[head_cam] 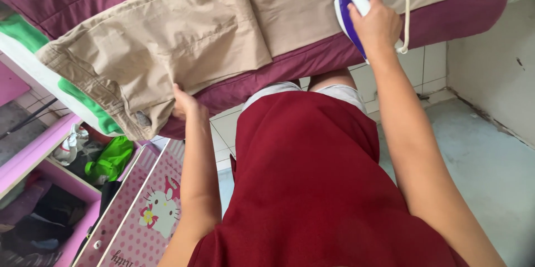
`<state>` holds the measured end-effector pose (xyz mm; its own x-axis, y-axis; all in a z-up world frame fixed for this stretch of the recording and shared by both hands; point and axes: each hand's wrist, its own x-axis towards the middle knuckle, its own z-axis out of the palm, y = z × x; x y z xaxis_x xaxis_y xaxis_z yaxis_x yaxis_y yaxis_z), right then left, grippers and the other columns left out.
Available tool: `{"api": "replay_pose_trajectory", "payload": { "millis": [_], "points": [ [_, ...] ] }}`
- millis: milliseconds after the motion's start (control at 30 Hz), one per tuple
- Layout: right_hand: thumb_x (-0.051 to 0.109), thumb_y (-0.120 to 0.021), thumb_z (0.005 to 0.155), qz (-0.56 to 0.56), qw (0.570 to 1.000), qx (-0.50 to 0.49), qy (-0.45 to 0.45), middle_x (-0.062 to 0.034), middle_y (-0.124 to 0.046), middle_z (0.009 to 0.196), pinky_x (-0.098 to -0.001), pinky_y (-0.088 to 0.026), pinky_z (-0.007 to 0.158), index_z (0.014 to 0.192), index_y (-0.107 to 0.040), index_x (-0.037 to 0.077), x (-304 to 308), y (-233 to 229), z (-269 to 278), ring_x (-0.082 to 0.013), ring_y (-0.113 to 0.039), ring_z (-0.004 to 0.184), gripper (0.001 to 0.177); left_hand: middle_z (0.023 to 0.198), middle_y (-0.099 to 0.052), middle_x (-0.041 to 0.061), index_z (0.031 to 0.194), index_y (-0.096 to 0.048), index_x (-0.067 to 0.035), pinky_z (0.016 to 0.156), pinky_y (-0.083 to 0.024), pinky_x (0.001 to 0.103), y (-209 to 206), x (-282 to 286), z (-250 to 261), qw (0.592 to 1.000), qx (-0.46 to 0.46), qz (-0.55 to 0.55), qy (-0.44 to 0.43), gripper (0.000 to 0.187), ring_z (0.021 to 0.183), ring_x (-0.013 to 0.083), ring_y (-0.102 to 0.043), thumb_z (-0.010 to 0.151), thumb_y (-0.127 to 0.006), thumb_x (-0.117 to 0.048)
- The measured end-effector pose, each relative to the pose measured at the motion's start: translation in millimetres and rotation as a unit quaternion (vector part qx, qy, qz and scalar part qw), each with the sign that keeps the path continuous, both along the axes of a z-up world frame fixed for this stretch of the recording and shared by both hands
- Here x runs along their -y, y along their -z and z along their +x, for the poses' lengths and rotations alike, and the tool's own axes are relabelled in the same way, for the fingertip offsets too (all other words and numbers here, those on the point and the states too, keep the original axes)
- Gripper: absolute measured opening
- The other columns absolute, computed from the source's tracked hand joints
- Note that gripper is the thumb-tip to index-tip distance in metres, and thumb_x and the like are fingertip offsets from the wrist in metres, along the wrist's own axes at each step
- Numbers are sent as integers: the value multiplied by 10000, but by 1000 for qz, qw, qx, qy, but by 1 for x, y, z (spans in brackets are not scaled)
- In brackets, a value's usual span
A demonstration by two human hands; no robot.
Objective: Ironing a pair of tan trousers on a flat surface.
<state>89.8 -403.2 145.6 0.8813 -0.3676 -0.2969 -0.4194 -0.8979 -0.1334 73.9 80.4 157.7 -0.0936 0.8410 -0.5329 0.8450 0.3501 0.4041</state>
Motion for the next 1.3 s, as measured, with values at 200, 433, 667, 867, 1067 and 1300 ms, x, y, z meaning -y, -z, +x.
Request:
{"api": "replay_pose_trajectory", "payload": {
  "millis": [200, 433, 667, 867, 1067, 1300],
  "points": [
    [534, -779, 921, 59, 995, 26, -77, -196, -724, 692, -479, -565, 562, 953, -719, 34, -82, -2, 18, -370, -718, 606, 505, 1593, -400, 179, 1544, -353, -9, 1305, -173, 491, 52, -33, 102, 574, 164, 417, 685, 748, 1510, 316, -327, 1067, -560, -547],
    [511, -738, 953, 43, 994, 76, -67, -172, -723, 674, -445, -576, 529, 903, -635, 19, -156, 23, 83, -347, -732, 611, 505, 1124, -704, 164, 1055, -698, -51, 980, -431, 465, 68, -20, 215, 515, 39, 185, 836, 598, 1096, 336, -610, 1017, -610, -642],
    [535, -729, 914, -12, 994, 102, -44, -170, -720, 664, -469, -570, 513, 892, -696, 12, -165, 37, 118, -365, -724, 586, 524, 626, -657, 119, 714, -690, -120, 776, -445, 429, 124, -59, 222, 411, 94, 250, 872, 659, 567, 307, -620, 1099, -598, -647],
    [573, -744, 961, 7, 997, 65, 43, -192, -731, 749, -502, -560, 605, 838, -734, 32, -132, 27, 117, -393, -714, 653, 555, 624, -662, 148, 730, -717, -98, 806, -455, 448, 129, -58, 225, 435, 66, 208, 874, 685, 575, 347, -621, 1084, -552, -660],
    [517, -772, 896, 94, 994, 54, -22, -202, -742, 767, -485, -571, 602, 998, -715, 15, -174, 16, 105, -371, -728, 668, 515, 646, -672, 153, 732, -720, -86, 817, -450, 467, 132, -57, 229, 442, 58, 169, 879, 683, 620, 355, -632, 1075, -543, -649],
    [558, -689, 1020, 48, 998, -8, -44, -175, -723, 703, -436, -585, 519, 1027, -660, -7, -192, 33, 95, -320, -734, 602, 566, 697, -695, 150, 759, -744, -84, 853, -450, 495, 137, -56, 230, 440, 49, 162, 882, 667, 642, 372, -632, 1069, -542, -639]
  ]
}}
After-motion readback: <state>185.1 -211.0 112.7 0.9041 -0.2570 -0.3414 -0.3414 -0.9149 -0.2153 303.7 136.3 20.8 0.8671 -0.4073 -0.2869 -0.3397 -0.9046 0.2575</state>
